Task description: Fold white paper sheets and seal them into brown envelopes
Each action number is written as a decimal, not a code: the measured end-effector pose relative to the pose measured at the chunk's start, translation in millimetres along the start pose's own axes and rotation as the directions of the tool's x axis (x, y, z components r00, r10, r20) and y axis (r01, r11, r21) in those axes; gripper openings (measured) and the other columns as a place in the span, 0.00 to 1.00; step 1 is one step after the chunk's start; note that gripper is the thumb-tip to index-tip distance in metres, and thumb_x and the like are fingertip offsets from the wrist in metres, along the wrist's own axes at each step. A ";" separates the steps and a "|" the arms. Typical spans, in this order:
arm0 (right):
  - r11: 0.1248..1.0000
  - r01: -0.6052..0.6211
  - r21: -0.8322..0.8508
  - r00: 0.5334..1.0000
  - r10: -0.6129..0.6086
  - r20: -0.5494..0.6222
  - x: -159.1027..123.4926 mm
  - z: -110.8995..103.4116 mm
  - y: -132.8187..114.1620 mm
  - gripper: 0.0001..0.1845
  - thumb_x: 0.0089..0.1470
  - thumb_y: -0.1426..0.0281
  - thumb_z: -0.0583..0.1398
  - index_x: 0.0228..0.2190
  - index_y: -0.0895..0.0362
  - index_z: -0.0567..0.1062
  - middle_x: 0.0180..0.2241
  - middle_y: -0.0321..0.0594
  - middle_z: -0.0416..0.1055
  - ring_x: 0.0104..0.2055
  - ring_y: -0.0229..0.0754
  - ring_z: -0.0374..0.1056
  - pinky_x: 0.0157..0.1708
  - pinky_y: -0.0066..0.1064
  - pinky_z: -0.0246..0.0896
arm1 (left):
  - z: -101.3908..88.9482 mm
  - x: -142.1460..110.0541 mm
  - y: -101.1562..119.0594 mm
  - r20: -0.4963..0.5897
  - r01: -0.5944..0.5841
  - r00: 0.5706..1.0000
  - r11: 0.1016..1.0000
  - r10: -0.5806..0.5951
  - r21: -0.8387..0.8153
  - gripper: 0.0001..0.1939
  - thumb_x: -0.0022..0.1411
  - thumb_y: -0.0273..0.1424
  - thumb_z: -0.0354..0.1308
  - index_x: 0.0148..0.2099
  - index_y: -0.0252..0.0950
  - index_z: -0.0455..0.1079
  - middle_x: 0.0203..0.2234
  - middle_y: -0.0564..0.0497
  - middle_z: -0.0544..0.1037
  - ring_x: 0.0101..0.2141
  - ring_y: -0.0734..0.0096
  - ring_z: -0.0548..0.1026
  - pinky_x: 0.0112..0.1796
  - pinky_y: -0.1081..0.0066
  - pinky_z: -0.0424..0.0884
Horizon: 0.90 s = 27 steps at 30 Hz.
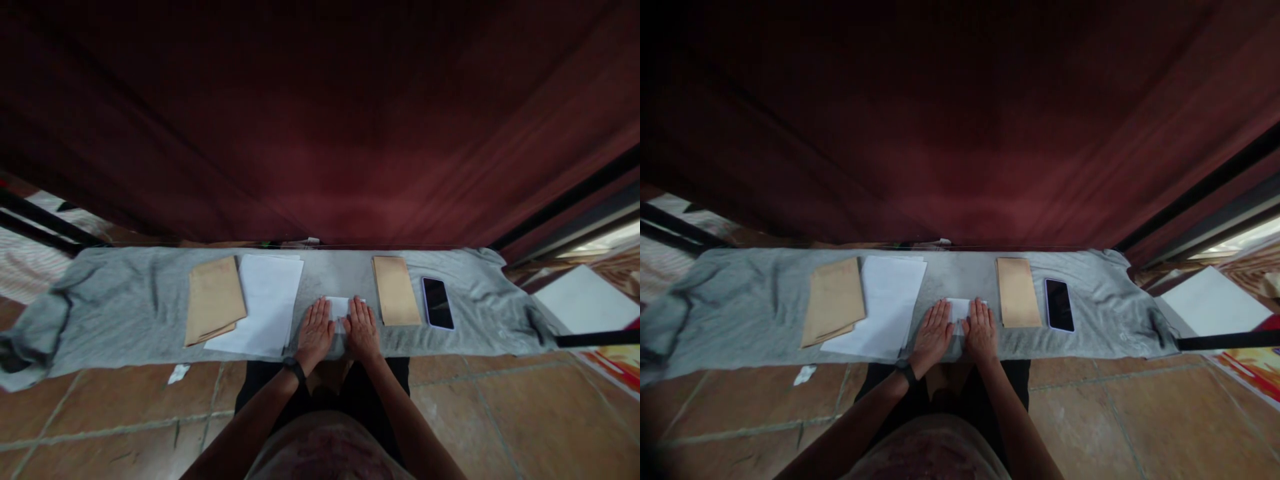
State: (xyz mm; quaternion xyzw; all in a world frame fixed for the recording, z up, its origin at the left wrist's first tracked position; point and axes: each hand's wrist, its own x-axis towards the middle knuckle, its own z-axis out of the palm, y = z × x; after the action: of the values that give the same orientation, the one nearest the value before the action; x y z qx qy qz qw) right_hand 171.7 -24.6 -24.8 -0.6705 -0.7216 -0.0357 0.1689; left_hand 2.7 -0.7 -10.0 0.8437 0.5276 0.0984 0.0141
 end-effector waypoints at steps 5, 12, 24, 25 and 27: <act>1.000 -0.004 -0.014 0.999 0.003 -0.036 -8.0 4.6 10.1 0.33 0.69 0.60 0.46 0.68 0.64 0.52 0.67 0.56 0.55 0.68 0.54 0.51 0.64 0.48 0.47 | 0.9 -5.9 -4.4 -0.004 0.025 1.000 1.000 -0.025 0.019 0.31 0.70 0.33 0.43 0.72 0.29 0.46 0.69 0.42 0.54 0.69 0.61 0.49 0.66 0.55 0.50; 1.000 0.006 -0.025 0.995 -0.008 -0.101 -15.4 4.8 17.4 0.35 0.69 0.58 0.46 0.69 0.64 0.47 0.67 0.57 0.55 0.67 0.54 0.54 0.63 0.48 0.50 | -1.7 -11.3 -7.0 -0.011 0.040 0.999 0.999 -0.040 0.023 0.31 0.71 0.35 0.43 0.72 0.30 0.46 0.69 0.42 0.55 0.69 0.61 0.49 0.67 0.56 0.50; 0.997 0.073 0.012 0.996 -0.072 -0.057 -15.0 -6.6 -9.2 0.30 0.68 0.64 0.47 0.68 0.60 0.53 0.68 0.52 0.51 0.69 0.54 0.51 0.64 0.48 0.50 | -4.0 -14.1 -4.4 -0.038 0.031 0.999 0.999 -0.031 0.014 0.31 0.72 0.35 0.41 0.72 0.29 0.43 0.70 0.40 0.54 0.69 0.61 0.49 0.67 0.55 0.49; 0.995 0.097 0.024 0.995 -0.096 -0.041 -14.4 -6.4 -13.2 0.29 0.68 0.64 0.47 0.67 0.59 0.55 0.69 0.51 0.52 0.69 0.53 0.51 0.64 0.48 0.50 | -3.8 -14.3 -4.2 -0.035 0.034 0.999 0.999 -0.033 0.014 0.31 0.72 0.35 0.41 0.72 0.29 0.43 0.70 0.40 0.54 0.69 0.61 0.49 0.67 0.55 0.49; 0.991 0.129 0.039 0.992 -0.128 -0.024 -14.7 -5.2 -17.5 0.28 0.69 0.64 0.47 0.67 0.58 0.57 0.69 0.51 0.52 0.69 0.52 0.51 0.64 0.47 0.49 | -3.8 -14.7 -3.9 -0.030 0.042 0.999 0.999 -0.042 0.011 0.32 0.72 0.34 0.41 0.73 0.29 0.43 0.69 0.41 0.54 0.69 0.61 0.49 0.67 0.55 0.48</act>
State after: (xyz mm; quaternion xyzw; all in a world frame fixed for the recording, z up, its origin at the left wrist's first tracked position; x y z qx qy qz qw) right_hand 156.2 -41.8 -21.1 -0.6188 -0.7618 -0.0393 0.1876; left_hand -7.7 -12.4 -9.0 0.8310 0.5457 0.1077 0.0036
